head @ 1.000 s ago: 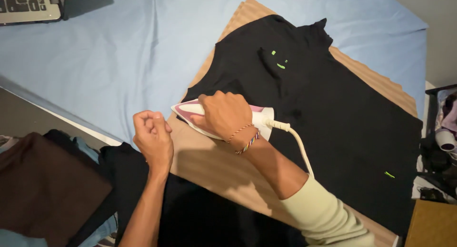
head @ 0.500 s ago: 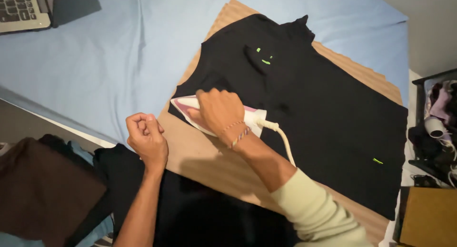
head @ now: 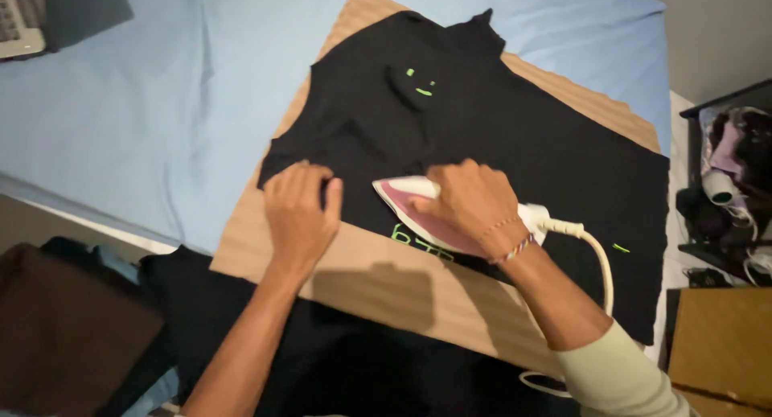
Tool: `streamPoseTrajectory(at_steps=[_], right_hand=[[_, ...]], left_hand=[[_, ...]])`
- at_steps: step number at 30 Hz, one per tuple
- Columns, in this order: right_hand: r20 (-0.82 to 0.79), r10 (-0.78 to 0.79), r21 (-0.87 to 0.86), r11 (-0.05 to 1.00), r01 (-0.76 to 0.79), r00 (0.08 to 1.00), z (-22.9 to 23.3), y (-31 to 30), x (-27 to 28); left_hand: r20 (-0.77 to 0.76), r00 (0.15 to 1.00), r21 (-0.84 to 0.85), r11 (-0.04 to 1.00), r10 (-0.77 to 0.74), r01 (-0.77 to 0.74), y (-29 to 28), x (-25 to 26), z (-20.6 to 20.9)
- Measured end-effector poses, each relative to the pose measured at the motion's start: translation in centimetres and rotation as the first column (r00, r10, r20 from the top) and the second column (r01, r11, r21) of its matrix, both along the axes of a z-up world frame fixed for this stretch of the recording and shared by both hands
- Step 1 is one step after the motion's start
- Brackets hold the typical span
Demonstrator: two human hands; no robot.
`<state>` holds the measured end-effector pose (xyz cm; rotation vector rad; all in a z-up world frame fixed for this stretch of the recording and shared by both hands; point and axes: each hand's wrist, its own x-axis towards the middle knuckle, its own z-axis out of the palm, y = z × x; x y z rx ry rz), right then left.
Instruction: Ironing and folding a black t-shirt on a bed using a cardboard support.
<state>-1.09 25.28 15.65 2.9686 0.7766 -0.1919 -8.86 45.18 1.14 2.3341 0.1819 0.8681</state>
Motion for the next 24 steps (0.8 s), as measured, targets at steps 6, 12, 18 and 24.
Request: streamPoseTrajectory(at_steps=[6, 12, 18, 24], right_hand=[[0.022, -0.222, -0.042, 0.974, 0.223, 0.975, -2.8, -6.9, 0.7], [-0.006, -0.354, 0.042, 0.934, 0.354, 0.935, -1.8, -13.0, 3.9], [-0.061, -0.215, -0.061, 0.976, 0.211, 0.975, -1.9, -15.4, -2.7], [0.032, -0.312, -0.095, 0.945, 0.314, 0.949, -2.7, -19.2, -1.9]], left_hand=[[-0.319, 0.948, 0.181, 0.983, 0.026, 0.033, -2.4, 1.8, -2.3], [-0.323, 0.946, 0.191, 0.980, 0.012, 0.053, -2.4, 1.6, -1.9], [-0.320, 0.947, 0.202, 0.978, 0.014, 0.054, -2.6, 1.5, -1.9], [-0.343, 0.939, 0.202, 0.977, 0.008, 0.066, -2.8, 1.5, -1.7]])
